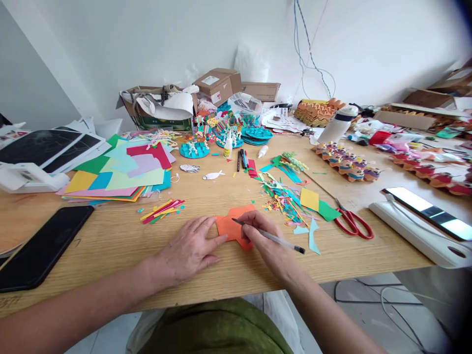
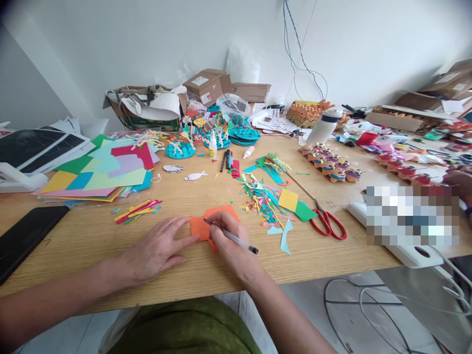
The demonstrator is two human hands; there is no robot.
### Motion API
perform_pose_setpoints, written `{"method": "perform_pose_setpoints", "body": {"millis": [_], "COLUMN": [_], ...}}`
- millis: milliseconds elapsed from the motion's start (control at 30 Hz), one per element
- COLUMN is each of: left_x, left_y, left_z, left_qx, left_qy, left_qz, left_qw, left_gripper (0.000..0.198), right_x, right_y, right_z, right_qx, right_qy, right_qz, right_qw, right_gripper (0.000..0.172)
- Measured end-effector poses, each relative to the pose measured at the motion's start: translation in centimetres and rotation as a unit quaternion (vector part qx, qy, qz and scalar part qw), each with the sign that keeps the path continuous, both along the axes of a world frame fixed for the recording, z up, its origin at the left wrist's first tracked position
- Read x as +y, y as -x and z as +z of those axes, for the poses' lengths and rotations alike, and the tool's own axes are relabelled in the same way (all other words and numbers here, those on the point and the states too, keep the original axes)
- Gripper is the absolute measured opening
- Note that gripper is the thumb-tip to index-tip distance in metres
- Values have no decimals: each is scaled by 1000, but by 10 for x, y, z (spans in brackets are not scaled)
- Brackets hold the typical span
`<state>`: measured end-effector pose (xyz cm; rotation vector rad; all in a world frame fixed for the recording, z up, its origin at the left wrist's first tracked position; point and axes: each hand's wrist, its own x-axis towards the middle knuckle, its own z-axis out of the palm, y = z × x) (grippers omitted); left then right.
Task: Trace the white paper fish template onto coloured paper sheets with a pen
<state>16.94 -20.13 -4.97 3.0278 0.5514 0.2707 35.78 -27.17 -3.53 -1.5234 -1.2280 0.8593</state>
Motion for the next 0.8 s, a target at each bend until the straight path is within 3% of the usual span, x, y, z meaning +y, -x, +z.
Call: {"method": "perform_pose_setpoints", "body": {"millis": [167, 433, 600, 667, 733, 800], "left_x": [3, 1, -1, 0, 2, 2], "left_y": [-1, -5, -7, -8, -10, -11], "left_z": [-3, -8, -8, -8, -9, -9], "left_qx": [-17, -23, -7, -9, -17, -22], "left_qy": [12, 34, 48, 48, 44, 39], "left_qz": [-5, -10, 2, -1, -5, -7], "left_qw": [1000, 999, 999, 999, 999, 999], "left_gripper": [44, 48, 50, 49, 47, 44], "right_x": [7, -9, 6, -1, -29, -79], "right_y": [0, -2, 9, 9, -4, -33], "right_z": [-7, -10, 9, 10, -17, -78], "right_qx": [35, 22, -16, -50, -88, -105], "right_qy": [-2, -24, -65, -97, -112, -111], "right_qz": [-36, -61, -66, -66, -66, -54], "right_qw": [999, 998, 996, 992, 988, 987], "right_gripper": [9, 17, 14, 14, 13, 18]}}
